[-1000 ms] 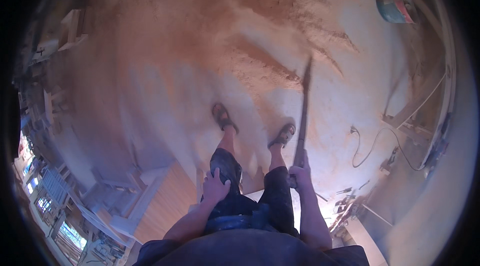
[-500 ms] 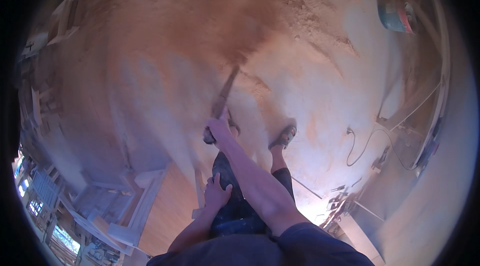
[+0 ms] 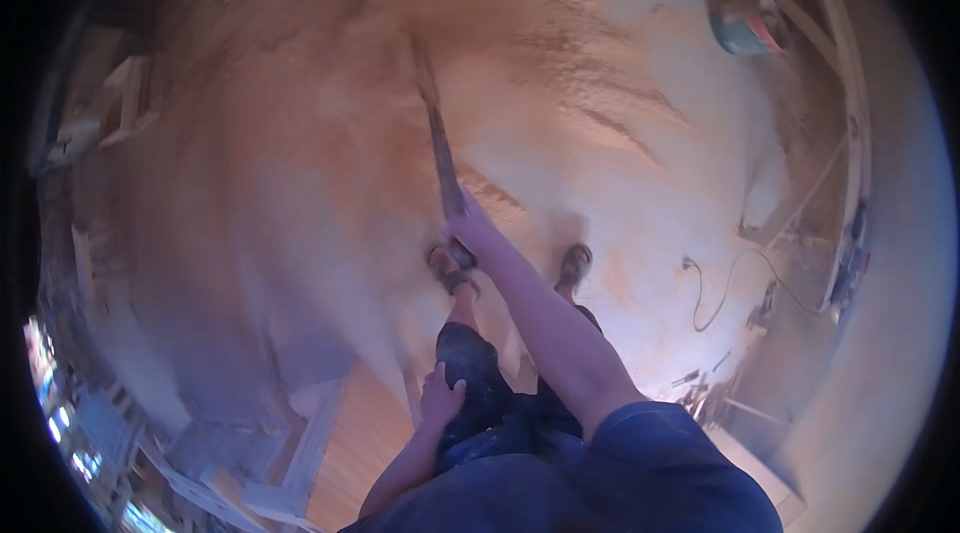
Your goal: The person sweeps sawdust and debris across a workshop floor using a long-handled broom. They move a bucket and a wooden stool out of the way to clear the area, then continue sweeping the remaining dust into a pile.
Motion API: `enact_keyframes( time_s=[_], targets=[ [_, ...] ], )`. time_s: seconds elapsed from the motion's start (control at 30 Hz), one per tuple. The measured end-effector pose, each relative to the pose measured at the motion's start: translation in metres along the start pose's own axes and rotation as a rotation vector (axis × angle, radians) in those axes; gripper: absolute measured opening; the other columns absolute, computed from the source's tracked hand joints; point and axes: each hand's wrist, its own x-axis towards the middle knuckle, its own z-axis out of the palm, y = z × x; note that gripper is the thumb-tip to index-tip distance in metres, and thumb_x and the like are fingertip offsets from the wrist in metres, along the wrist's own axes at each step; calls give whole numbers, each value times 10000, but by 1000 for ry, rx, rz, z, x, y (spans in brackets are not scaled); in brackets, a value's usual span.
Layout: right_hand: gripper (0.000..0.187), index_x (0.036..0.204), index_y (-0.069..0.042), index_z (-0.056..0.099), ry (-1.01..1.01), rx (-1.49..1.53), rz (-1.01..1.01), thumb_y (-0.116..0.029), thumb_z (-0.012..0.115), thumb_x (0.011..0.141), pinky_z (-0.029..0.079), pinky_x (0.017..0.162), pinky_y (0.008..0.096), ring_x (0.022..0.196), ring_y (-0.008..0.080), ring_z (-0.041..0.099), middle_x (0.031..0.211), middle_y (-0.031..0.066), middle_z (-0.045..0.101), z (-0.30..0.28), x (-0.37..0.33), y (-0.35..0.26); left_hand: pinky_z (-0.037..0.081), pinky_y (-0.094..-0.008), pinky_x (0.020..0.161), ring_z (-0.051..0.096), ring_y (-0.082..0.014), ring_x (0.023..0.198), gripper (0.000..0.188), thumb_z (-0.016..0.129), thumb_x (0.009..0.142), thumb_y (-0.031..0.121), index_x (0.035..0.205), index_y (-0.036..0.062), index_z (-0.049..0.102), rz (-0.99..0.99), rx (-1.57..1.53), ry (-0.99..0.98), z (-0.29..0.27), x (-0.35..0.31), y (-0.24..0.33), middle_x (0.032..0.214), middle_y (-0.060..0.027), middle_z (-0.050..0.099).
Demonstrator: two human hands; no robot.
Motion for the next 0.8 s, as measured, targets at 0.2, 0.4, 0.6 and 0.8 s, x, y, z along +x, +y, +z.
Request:
enact_keyframes(
  time_s=[0.2, 0.4, 0.6, 0.8],
  targets=[
    [1064, 1605, -162, 150, 373, 152, 193, 70, 557, 650, 442, 393, 351, 453, 206, 537, 825, 137, 576, -233, -152, 38, 414, -517, 1072, 468, -457, 1294, 716, 622, 908, 380, 1497, 67, 363, -10, 65, -46, -2, 3, 47, 1442, -269, 434],
    [396, 1107, -115, 426, 673, 336, 196, 1, 552, 750, 464, 370, 388, 391, 221, 488, 628, 61, 470, -430, -126, 49, 389, -508, 1096, 449, -466, 1311, 714, 639, 905, 358, 1488, 41, 373, -12, 132, 6, 27, 5, 98, 1450, -280, 428],
    [486, 1208, -116, 357, 368, 64, 348, -48, 615, 803, 412, 399, 345, 494, 193, 531, 644, 51, 503, -314, -10, 38, 366, -503, 1113, 453, -463, 1313, 713, 656, 899, 329, 1474, -3, 396, -57, 182, -22, 51, -13, 184, 1437, -291, 464],
    [1027, 1602, -191, 107, 31, -268, 196, 5, 635, 743, 509, 468, 382, 546, 242, 620, 687, 102, 582, -294, -8, -6, 358, -495, 1121, 463, -455, 1308, 708, 665, 894, 321, 1462, -18, 412, 45, 182, 39, 35, -13, 273, 1412, -289, 497]
  ],
)
